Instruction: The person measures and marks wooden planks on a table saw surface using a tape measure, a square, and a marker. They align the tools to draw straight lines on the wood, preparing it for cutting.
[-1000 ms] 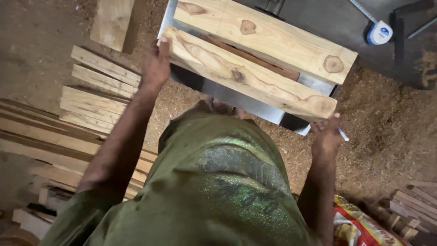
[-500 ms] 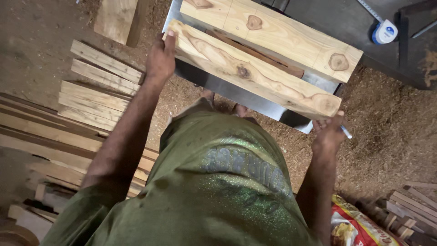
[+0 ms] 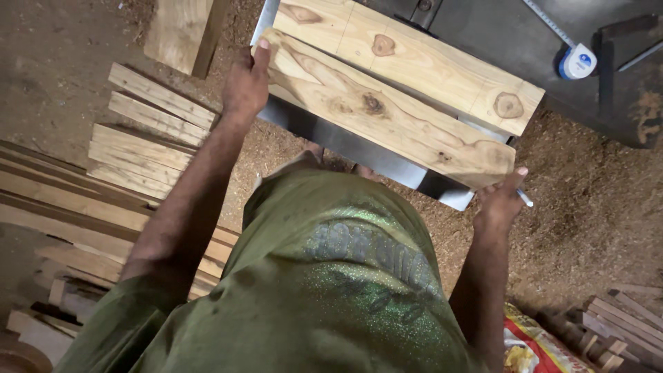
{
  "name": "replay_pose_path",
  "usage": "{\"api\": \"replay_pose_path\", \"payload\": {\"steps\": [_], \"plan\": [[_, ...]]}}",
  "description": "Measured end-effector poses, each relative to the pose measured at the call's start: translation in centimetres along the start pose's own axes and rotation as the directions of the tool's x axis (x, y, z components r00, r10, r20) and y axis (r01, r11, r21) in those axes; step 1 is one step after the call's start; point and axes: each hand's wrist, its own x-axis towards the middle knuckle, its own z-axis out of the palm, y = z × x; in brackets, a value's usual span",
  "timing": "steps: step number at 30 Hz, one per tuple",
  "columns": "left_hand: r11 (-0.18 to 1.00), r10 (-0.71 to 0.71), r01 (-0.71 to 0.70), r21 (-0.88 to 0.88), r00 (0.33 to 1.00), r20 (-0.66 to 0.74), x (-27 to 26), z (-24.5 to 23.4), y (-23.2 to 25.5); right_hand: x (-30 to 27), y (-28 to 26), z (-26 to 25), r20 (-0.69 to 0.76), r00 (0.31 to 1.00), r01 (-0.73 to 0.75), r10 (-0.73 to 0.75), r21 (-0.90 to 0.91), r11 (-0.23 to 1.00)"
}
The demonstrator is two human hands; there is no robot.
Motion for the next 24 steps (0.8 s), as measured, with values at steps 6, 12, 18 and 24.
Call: {"api": "replay_pose_path", "payload": {"steps": [6,12,18,24], "plan": [[1.000,0.005,-0.004,-0.029,1.000,0.011,0.4,0.3,-0.1,0.4,-0.1,0.1,-0.001,0.998,-0.057,0.057,0.000,0.998],[0.998,-0.013,0.013,-0.058,1.000,0.009,0.1,-0.1,0.4,-0.2,-0.3,0.0,0.056,0.998,-0.019,0.018,0.011,1.000],[0.988,-0.092,0.101,-0.118,0.992,0.082,-0.5,-0.4,0.7,-0.7,-0.2,-0.2,0.057,0.998,-0.026,0.026,0.003,1.000],[0.980,-0.061,0.072,-0.183,0.996,0.068,-0.5,-0.5,0.8,-0.1,-0.1,0.3,0.008,1.000,-0.029,0.029,0.043,0.999]]}}
